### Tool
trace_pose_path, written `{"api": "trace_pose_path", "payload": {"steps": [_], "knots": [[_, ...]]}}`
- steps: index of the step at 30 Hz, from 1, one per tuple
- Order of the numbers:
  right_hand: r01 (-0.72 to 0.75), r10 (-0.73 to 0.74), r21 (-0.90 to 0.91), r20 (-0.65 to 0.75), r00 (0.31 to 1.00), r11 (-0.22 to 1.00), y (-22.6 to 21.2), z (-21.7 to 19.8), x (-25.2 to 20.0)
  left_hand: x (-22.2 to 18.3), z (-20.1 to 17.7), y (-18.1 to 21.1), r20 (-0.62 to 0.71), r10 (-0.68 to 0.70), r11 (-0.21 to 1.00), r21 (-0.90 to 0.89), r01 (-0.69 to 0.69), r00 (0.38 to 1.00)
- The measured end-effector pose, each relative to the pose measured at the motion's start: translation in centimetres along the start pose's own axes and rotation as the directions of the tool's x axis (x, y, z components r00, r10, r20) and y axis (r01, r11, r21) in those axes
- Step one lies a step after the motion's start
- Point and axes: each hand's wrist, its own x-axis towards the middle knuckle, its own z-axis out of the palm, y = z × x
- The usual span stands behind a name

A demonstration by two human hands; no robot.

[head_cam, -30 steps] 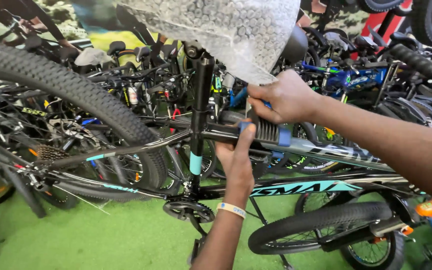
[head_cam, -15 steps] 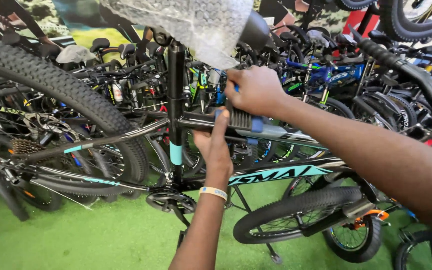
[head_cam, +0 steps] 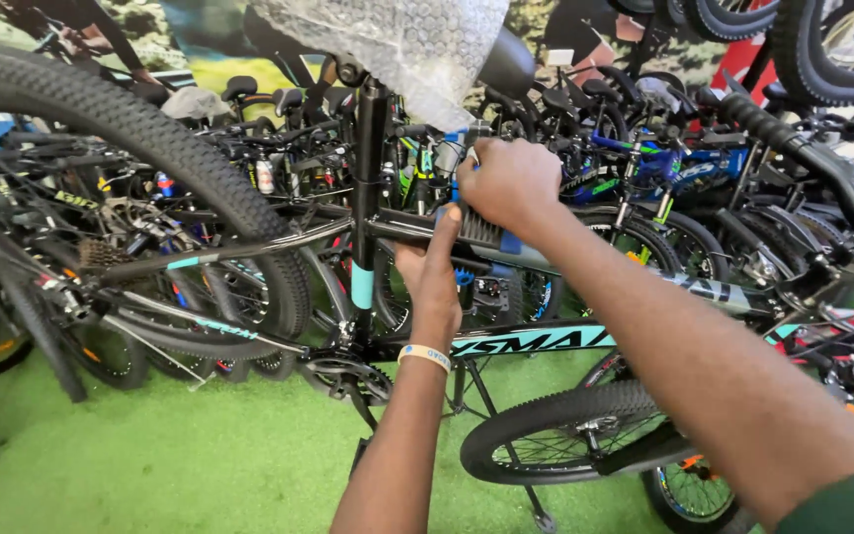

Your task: Mounting a bicycle on a repair stand and preparing to work on the chain using tools.

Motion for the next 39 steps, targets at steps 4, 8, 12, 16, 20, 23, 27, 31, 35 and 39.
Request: {"api": "trace_pose_path", "payload": {"steps": [4,8,12,16,20,23,27,31,35,39], "knots": [[0.272,-0.278,0.082,0.086,0.957,0.959,1.0,-3.8,-2.2,-0.2,0.1,1.4,0.023,-0.026,1.000,-0.007,0.026,0.999],[0.608,-0.611,-0.060,-0.111,0.784,0.791,3.0,-1.7,-0.6,0.0,0.0,1.3,0.020,-0.076,0.997,0.025,0.076,0.997],[0.459,-0.473,-0.126,-0.120,0.873,0.880,2.6,-0.2,0.0,0.1,-0.1,0.9,0.010,-0.104,0.994,0.025,0.104,0.994],[0.295,-0.301,-0.093,-0.064,0.951,0.951,1.7,0.3,0.3,0.6,-0.2,0.5,0.024,-0.082,0.996,0.035,0.081,0.996],[0.088,-0.088,-0.090,0.008,0.996,0.992,1.0,0.5,0.3,0.6,-0.4,0.2,0.015,-0.123,0.992,0.019,0.122,0.992],[-0.060,0.060,-0.061,-0.010,0.998,0.996,0.2,0.5,0.3,0.8,-0.6,0.6,0.043,-0.125,0.992,0.008,0.125,0.991],[-0.289,0.298,0.154,-0.034,0.954,0.945,-0.2,1.7,-1.2,1.8,-2.3,-0.3,0.095,-0.164,0.986,-0.007,0.166,0.982],[-0.392,0.422,0.442,0.033,0.906,0.807,-0.4,1.8,-4.5,0.0,-9.5,-2.1,0.194,-0.155,0.986,0.094,0.139,0.969],[-0.219,0.306,0.245,-0.418,0.855,0.945,-0.8,5.3,-8.0,-5.8,-26.7,-6.5,0.202,-0.512,0.768,0.542,0.340,0.835],[0.059,-0.073,-0.044,-0.727,0.683,0.997,-3.2,5.8,-13.6,-12.6,-46.1,-8.9,-0.104,-0.777,-0.098,0.994,0.044,0.620]]}}
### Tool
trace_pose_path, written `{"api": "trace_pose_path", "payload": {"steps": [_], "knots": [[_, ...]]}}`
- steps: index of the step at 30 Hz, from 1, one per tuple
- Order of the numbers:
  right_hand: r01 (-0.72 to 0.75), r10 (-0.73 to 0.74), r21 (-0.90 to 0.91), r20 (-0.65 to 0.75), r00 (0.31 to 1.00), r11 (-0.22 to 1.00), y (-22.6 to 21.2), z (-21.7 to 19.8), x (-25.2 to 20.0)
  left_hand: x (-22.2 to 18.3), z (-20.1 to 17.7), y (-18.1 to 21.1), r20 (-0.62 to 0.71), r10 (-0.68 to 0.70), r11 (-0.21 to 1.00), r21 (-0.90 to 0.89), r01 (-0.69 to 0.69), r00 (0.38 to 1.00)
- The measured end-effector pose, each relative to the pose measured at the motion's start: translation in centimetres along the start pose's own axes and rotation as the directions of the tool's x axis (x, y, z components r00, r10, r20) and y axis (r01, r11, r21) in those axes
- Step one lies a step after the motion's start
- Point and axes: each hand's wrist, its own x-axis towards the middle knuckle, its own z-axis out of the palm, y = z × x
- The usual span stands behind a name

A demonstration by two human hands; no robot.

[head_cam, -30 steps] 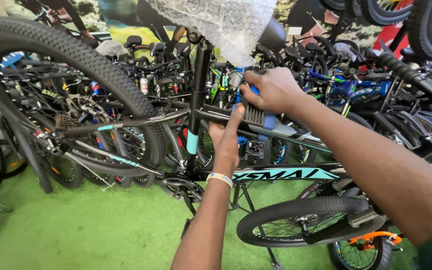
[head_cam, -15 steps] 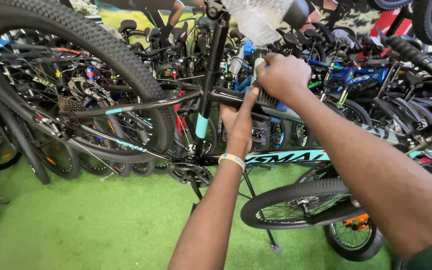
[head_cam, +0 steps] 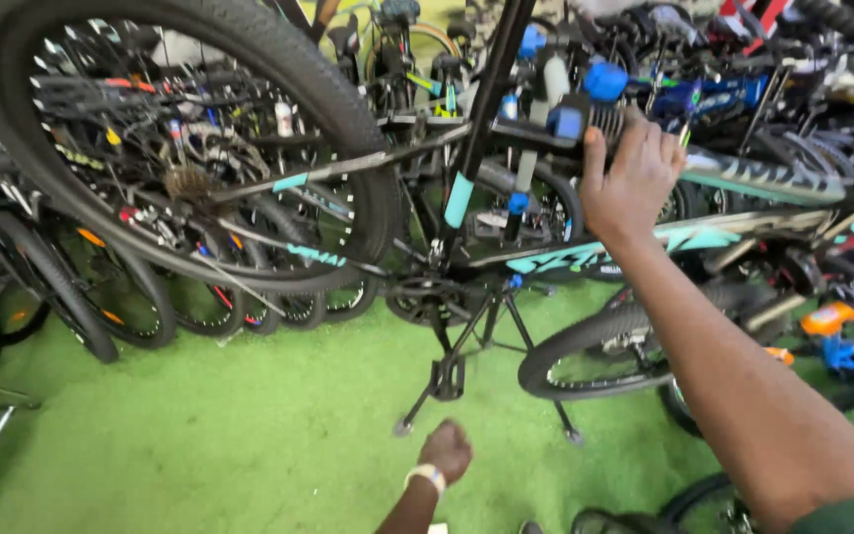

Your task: Mounting a bicycle on a repair stand and preparing to work on the chain using tools.

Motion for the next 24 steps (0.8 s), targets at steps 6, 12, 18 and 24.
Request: {"api": "trace_pose_path", "payload": {"steps": [6,12,18,24], "knots": [[-0.392,0.311,0.166,0.370,0.875,0.905,-5.4,-3.5,-7.2,4.4,9.9,-16.3,0.054,-0.119,0.014,-0.998,0.056,0.991],[-0.938,0.400,-0.248,0.906,-0.136,0.242,-24.6,-13.4,-16.9,-6.1,1.4,-2.1,-0.211,-0.142,0.095,-0.975,-0.199,0.967],[-0.969,-0.004,-0.238,0.971,-0.238,-0.070,-29.3,-18.6,-13.5,-15.4,-11.7,8.5,-0.406,0.086,0.297,-0.861,-0.413,0.910],[-0.903,0.176,0.203,0.942,0.286,0.380,-21.5,-10.4,-20.1,-23.9,-16.1,16.7,0.047,0.097,0.351,-0.936,0.010,0.994]]}}
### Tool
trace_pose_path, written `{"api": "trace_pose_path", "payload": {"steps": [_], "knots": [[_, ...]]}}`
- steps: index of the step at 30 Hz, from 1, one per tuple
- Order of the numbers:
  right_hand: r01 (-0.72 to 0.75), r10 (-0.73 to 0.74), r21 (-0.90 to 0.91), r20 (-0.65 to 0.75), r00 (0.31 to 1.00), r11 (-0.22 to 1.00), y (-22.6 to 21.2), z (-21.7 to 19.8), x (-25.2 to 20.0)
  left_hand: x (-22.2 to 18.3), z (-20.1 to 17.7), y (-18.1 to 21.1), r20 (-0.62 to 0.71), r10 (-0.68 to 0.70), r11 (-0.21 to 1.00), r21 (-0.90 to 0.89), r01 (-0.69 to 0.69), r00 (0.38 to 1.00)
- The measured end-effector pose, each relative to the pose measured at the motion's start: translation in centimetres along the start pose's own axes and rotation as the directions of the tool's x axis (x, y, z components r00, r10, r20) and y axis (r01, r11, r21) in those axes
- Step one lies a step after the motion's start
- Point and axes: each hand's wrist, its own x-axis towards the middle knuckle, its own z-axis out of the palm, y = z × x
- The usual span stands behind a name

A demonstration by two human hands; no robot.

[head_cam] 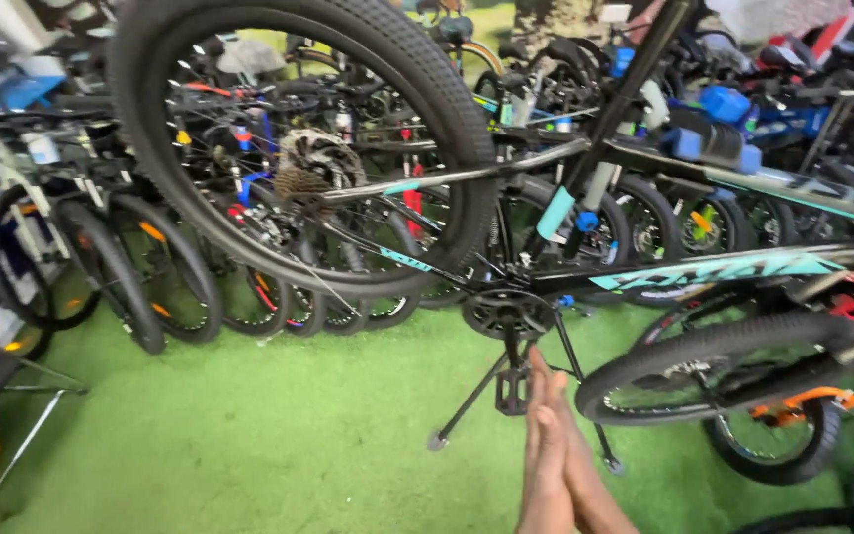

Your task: Mounting a bicycle on a repair stand and preparing to work on the chain using tools.

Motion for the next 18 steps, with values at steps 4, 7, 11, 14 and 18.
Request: {"api": "trace_pose_path", "payload": {"steps": [4,7,11,14,18], "knots": [[-0.049,0.018,0.285,0.110,0.994,0.957,-0.5,1.5,-1.8,-0.4,-0.1,0.8,-0.099,0.961,0.273,0.193,-0.942,0.259],[-0.246,0.072,0.621,0.291,0.954,0.744,2.0,2.1,-1.3,4.1,-3.5,3.7,-0.115,0.165,0.986,0.032,-0.162,0.980],[-0.383,0.314,0.613,0.223,0.923,0.691,-2.7,0.3,1.2,13.8,-9.1,7.5,-0.365,0.691,0.714,0.477,-0.513,0.624],[-0.280,0.290,0.431,0.044,0.956,0.858,-9.2,-3.2,1.0,15.2,-12.3,15.7,-0.299,0.927,0.374,0.750,-0.546,0.225],[-0.234,0.344,0.350,-0.294,0.892,0.907,-1.2,-6.5,6.9,16.3,-15.9,22.3,-0.090,0.994,0.098,0.985,-0.139,0.064]]}}
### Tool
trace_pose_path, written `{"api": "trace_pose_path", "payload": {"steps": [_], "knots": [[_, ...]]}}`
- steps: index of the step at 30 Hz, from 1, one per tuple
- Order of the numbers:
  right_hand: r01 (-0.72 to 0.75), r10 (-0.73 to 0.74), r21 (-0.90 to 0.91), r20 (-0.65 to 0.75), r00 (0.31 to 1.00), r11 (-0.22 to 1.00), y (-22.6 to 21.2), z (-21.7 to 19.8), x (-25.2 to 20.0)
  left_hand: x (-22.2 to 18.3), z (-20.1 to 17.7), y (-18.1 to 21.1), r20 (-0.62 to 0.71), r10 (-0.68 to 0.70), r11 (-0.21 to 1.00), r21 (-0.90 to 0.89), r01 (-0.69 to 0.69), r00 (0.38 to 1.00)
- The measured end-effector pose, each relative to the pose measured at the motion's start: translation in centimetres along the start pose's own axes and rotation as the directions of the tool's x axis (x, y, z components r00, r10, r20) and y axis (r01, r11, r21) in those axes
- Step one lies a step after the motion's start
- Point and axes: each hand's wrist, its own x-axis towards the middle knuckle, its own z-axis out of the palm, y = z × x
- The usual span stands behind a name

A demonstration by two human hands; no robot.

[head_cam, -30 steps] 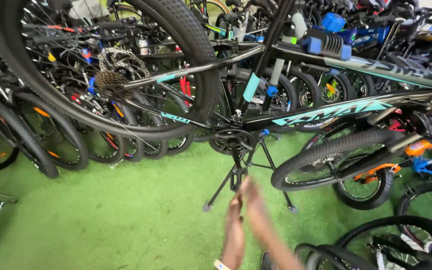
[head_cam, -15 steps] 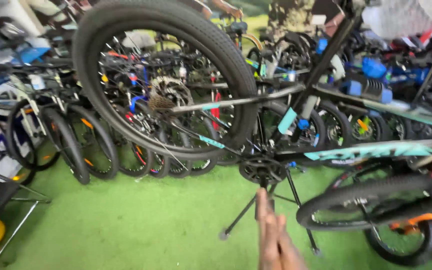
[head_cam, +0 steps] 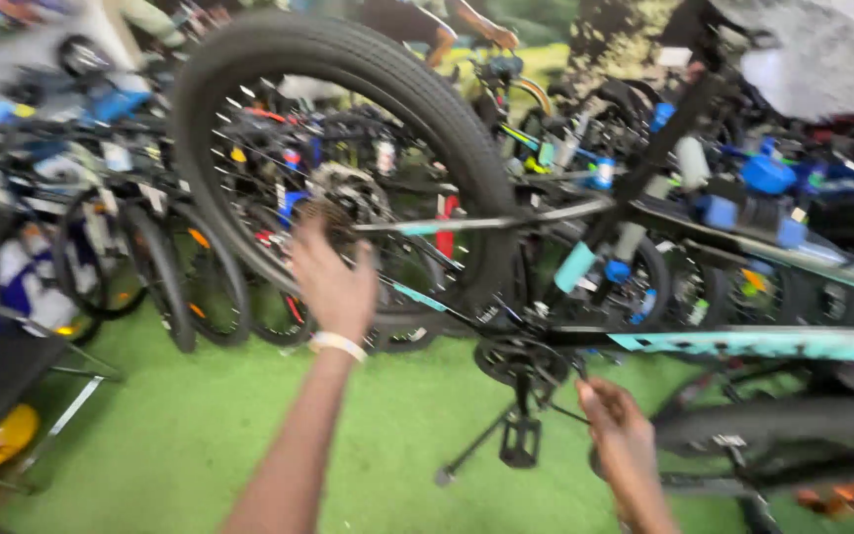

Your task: Mounting a bicycle on a repair stand and preparing to work on the chain using tools.

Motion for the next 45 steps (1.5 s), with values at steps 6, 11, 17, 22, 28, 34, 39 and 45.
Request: {"api": "trace_pose_path", "payload": {"steps": [6,11,17,22,28,34,39,45], "knots": [[-0.091,0.287,-0.677,0.183,0.940,0.731,3.3,2.1,3.8,1.1,-1.3,0.7,-0.121,-0.151,0.976,-0.177,0.128,0.981],[0.067,0.437,-0.820,0.370,0.820,0.568,8.8,5.8,4.9,0.0,1.5,-3.8,0.048,-0.377,0.893,-0.246,0.377,0.925],[-0.121,0.082,-0.456,-0.105,0.991,0.882,8.3,8.7,6.2,0.9,-0.6,-4.9,0.267,-0.342,0.885,-0.230,0.404,0.901],[0.413,-0.517,-0.326,-0.379,0.767,0.851,3.1,8.2,7.6,0.2,-0.7,-6.4,0.411,-0.316,0.877,-0.218,0.428,0.855],[0.646,-0.740,-0.482,-0.006,0.672,0.591,-7.4,12.6,5.4,-4.4,1.2,-3.7,0.746,-0.221,0.802,-0.227,0.553,0.628],[0.295,-0.263,-0.866,0.199,0.944,0.403,-7.6,13.8,12.7,-4.8,-0.8,1.3,0.932,-0.124,0.781,-0.121,0.613,0.341],[0.351,-0.316,-0.412,0.153,0.936,0.841,-10.3,12.9,7.7,-3.6,-2.2,0.2,0.942,-0.121,0.797,-0.095,0.596,0.313],[0.281,-0.271,-0.096,0.100,0.957,0.955,-12.3,12.9,8.6,-4.1,-0.2,1.8,0.955,-0.098,0.824,-0.081,0.561,0.280]]}}
